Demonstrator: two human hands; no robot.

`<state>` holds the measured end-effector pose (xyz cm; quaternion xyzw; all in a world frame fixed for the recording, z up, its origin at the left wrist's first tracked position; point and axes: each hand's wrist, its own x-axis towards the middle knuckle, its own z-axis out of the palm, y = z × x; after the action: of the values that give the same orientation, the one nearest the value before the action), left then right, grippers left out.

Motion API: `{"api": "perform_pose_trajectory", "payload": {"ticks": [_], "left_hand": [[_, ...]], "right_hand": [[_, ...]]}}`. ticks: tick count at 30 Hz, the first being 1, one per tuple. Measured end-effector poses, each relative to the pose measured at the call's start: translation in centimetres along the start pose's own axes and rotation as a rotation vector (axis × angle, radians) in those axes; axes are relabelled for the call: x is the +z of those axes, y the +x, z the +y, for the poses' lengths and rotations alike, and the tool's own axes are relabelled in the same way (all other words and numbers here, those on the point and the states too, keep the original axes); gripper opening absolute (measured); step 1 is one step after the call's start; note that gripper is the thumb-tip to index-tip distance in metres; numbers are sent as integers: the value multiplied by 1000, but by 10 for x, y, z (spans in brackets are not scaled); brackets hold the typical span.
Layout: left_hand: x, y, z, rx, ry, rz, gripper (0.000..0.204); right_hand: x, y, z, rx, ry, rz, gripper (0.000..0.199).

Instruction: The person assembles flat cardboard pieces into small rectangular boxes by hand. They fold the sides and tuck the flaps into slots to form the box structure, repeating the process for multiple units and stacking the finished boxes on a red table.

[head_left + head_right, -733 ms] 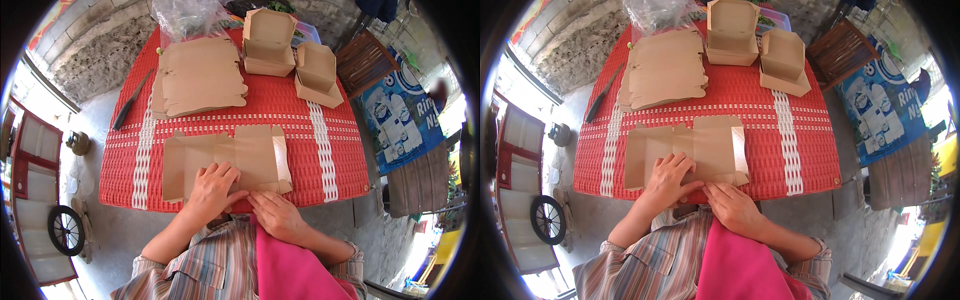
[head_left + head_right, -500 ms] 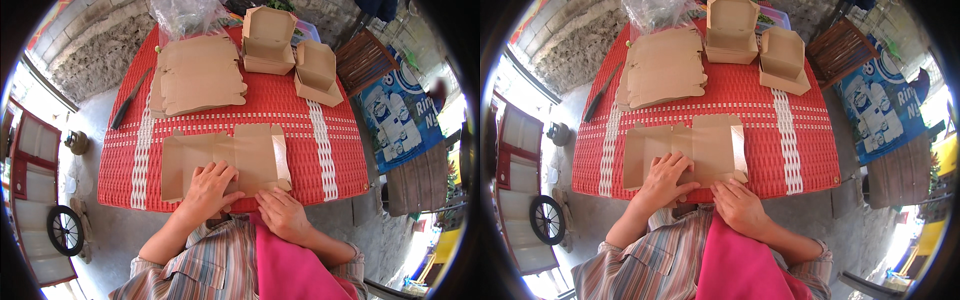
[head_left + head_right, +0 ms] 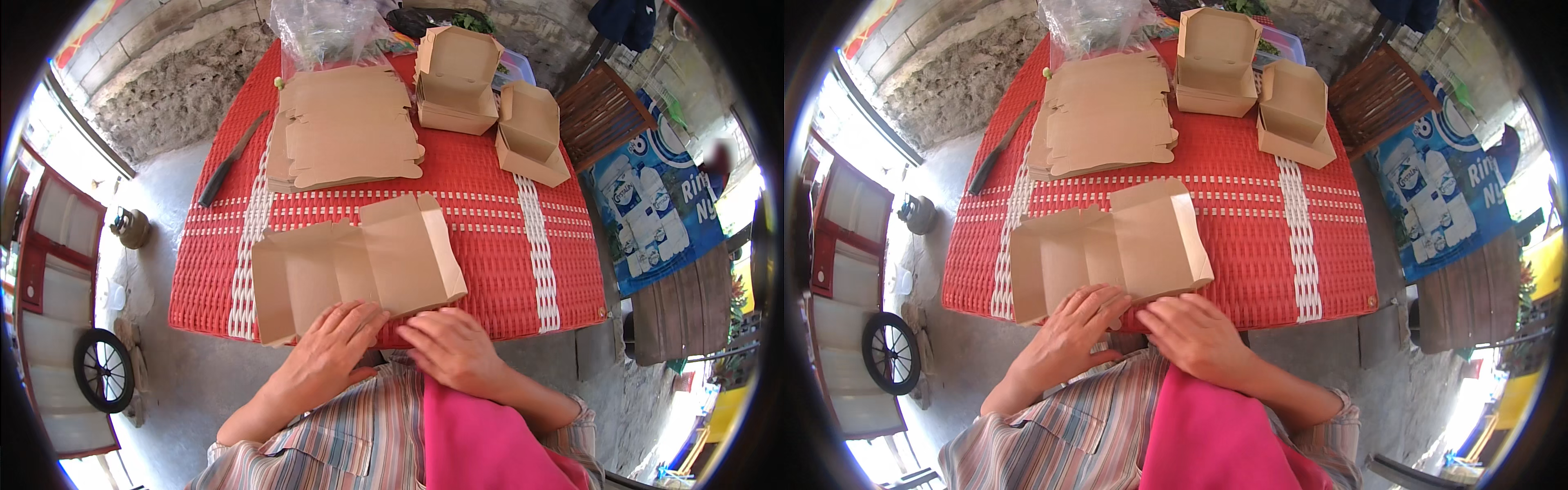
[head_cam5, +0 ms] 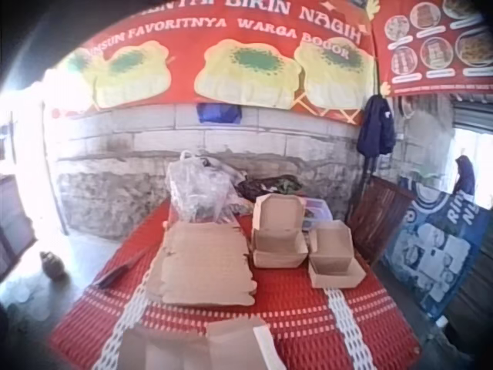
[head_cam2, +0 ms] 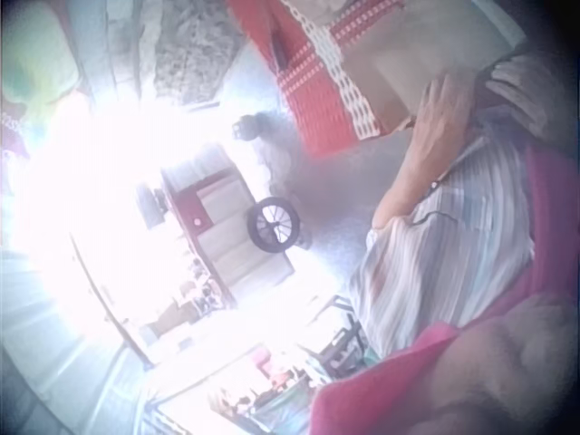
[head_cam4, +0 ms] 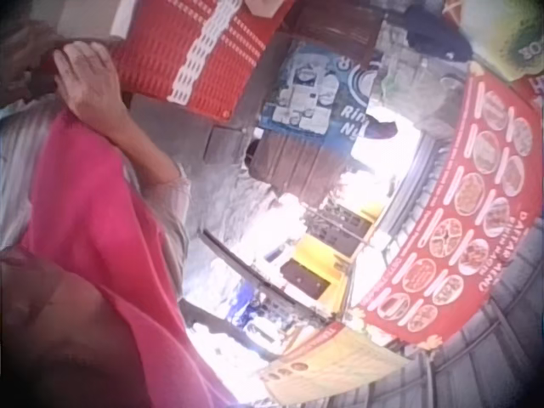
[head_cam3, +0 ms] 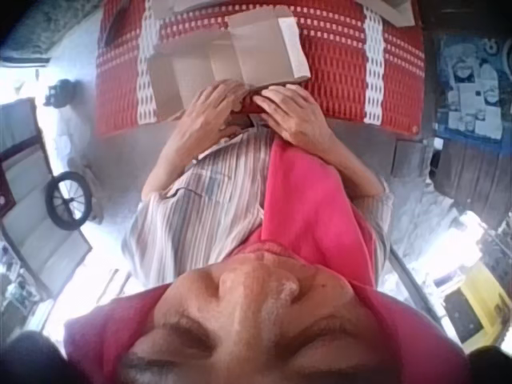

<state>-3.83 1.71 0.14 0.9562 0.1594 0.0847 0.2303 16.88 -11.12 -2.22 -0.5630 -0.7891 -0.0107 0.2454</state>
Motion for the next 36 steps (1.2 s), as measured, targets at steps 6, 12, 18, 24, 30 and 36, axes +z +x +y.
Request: {"api": "perform_pose_trajectory", "payload": {"ticks": [6,12,18,24,30,36], "left_hand": [[-25,-14,6,-131,217,-40,75],[1,-20,-22,-66,156,80,56],[19,-4,-16,86,16,170,41],[8,10,-19,12,-183,139,27],[13,30,-29,-227,-184,218,21],[14,45,-22,-162,387,393,30]], "right_hand": [[40,18,-3,-67,-37,-93,47],[38,27,-9,-44,-127,-116,39],[17,12,-1,9,-162,-98,31],[9,6,8,0,-95,-81,31],[10,17,19,11,-25,-66,33],[18,30,25,139,36,8,33]]}}
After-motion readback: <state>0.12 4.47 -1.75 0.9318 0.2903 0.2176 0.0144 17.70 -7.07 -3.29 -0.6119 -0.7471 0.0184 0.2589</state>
